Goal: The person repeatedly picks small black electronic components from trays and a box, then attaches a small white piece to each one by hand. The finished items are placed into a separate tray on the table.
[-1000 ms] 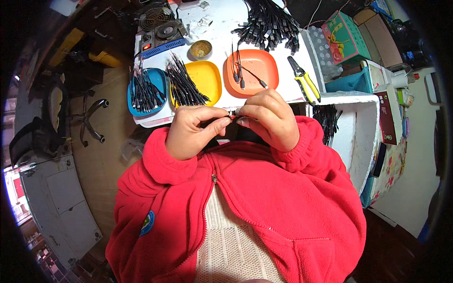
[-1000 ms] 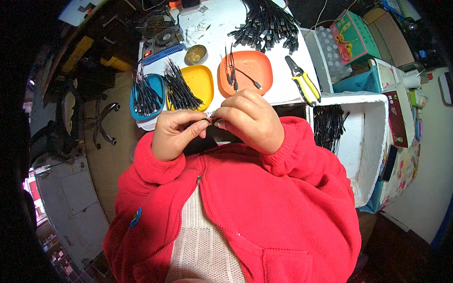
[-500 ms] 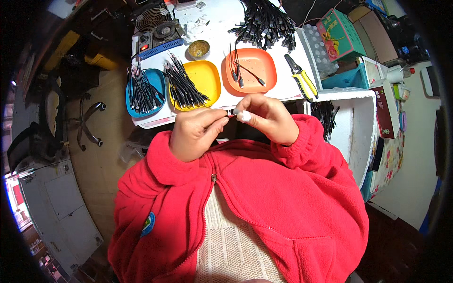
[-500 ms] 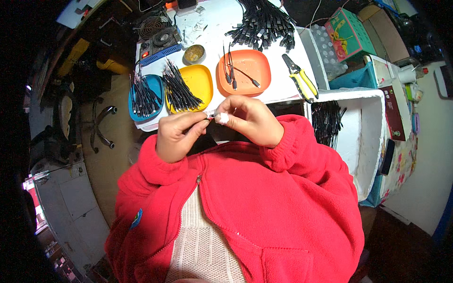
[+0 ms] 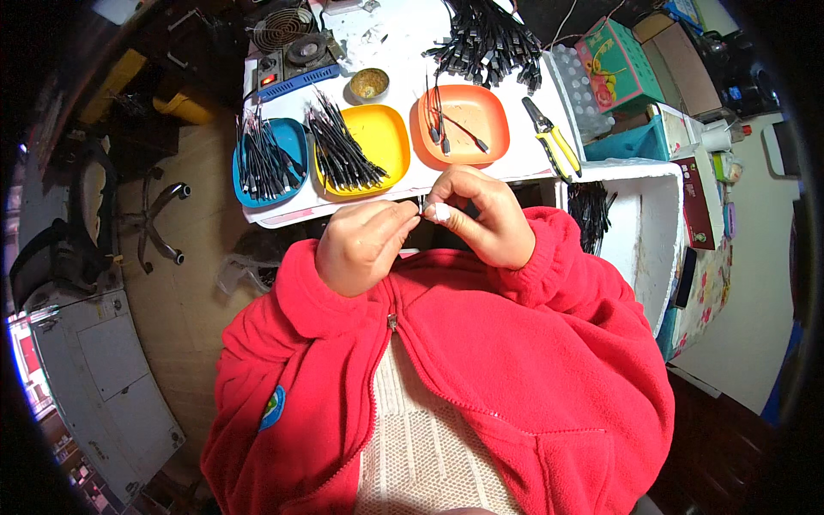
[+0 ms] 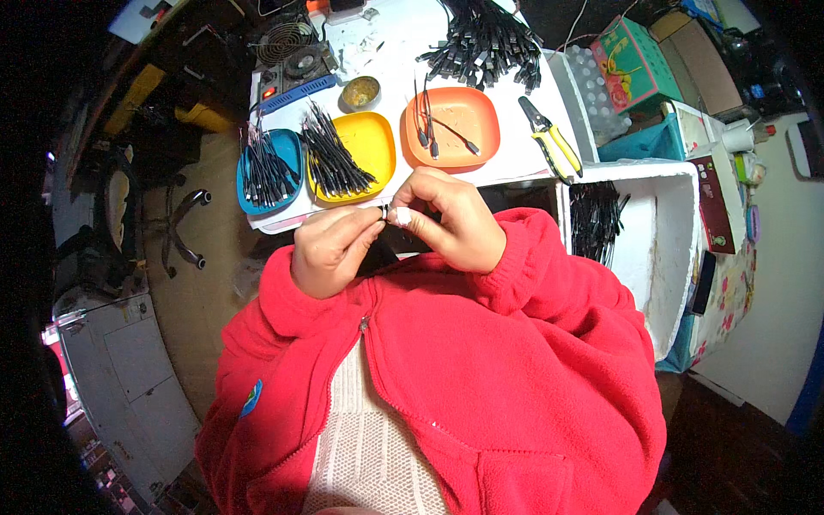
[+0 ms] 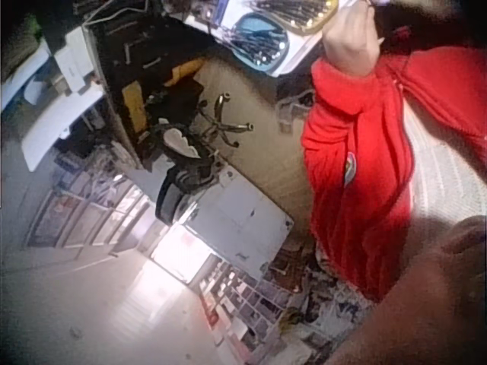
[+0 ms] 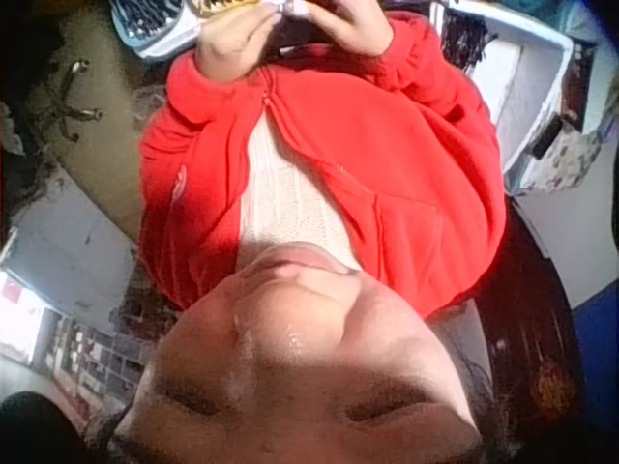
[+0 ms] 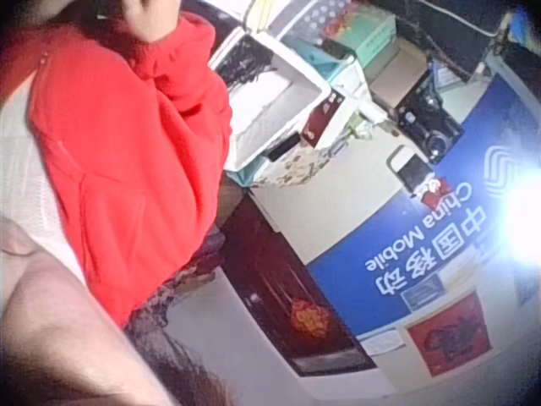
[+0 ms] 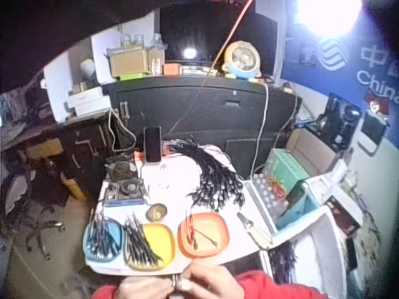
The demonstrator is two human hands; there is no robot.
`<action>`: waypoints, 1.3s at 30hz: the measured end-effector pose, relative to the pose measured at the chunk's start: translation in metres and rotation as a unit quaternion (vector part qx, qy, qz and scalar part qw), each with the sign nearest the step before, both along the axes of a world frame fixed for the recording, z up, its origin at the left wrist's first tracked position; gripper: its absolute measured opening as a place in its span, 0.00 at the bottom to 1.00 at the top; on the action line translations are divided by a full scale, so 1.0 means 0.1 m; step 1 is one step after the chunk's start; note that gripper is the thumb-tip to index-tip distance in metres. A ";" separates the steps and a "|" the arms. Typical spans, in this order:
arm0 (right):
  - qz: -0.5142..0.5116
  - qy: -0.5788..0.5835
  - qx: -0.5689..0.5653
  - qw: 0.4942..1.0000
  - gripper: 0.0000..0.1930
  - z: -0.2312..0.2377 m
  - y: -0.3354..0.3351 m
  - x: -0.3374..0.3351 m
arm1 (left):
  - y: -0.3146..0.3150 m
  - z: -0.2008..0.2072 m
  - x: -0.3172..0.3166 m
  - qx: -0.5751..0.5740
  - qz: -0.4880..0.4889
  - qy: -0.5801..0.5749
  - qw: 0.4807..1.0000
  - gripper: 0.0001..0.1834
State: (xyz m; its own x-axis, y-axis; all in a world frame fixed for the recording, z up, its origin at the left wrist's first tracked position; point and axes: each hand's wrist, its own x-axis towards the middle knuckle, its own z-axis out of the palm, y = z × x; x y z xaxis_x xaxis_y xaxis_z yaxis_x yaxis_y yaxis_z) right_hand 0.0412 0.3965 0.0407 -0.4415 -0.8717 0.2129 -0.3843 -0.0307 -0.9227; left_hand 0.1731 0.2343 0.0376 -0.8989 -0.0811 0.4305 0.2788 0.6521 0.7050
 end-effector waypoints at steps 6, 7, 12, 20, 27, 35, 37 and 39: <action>0.058 0.104 -0.045 0.992 0.10 0.10 -0.02 -0.18 | -0.18 -0.02 -0.02 0.383 -0.111 -0.171 0.901 0.05; 0.071 0.133 -0.073 0.986 0.11 0.10 -0.06 -0.20 | -0.21 -0.02 -0.04 0.401 -0.132 -0.179 0.889 0.05; 0.089 0.170 -0.099 0.976 0.09 0.12 -0.13 -0.20 | -0.23 -0.07 -0.07 0.461 -0.147 -0.188 0.855 0.05; 0.050 0.168 -0.057 0.983 0.08 0.07 0.04 -0.23 | -0.11 -0.12 0.00 0.485 -0.124 -0.163 0.850 0.05; -0.005 0.219 -0.034 0.975 0.11 0.12 0.20 -0.15 | -0.07 -0.10 0.07 0.503 -0.139 -0.114 0.845 0.04; 0.077 0.157 -0.110 0.978 0.13 0.15 0.04 -0.03 | -0.05 -0.02 0.06 0.451 -0.149 -0.126 0.871 0.04; 0.084 0.051 -0.077 0.992 0.06 0.08 0.04 -0.02 | -0.05 0.00 0.04 0.345 -0.111 -0.100 0.927 0.05; 0.099 -0.179 -0.008 0.979 0.05 -0.03 0.04 0.00 | -0.05 0.02 0.03 0.142 -0.053 -0.040 0.988 0.07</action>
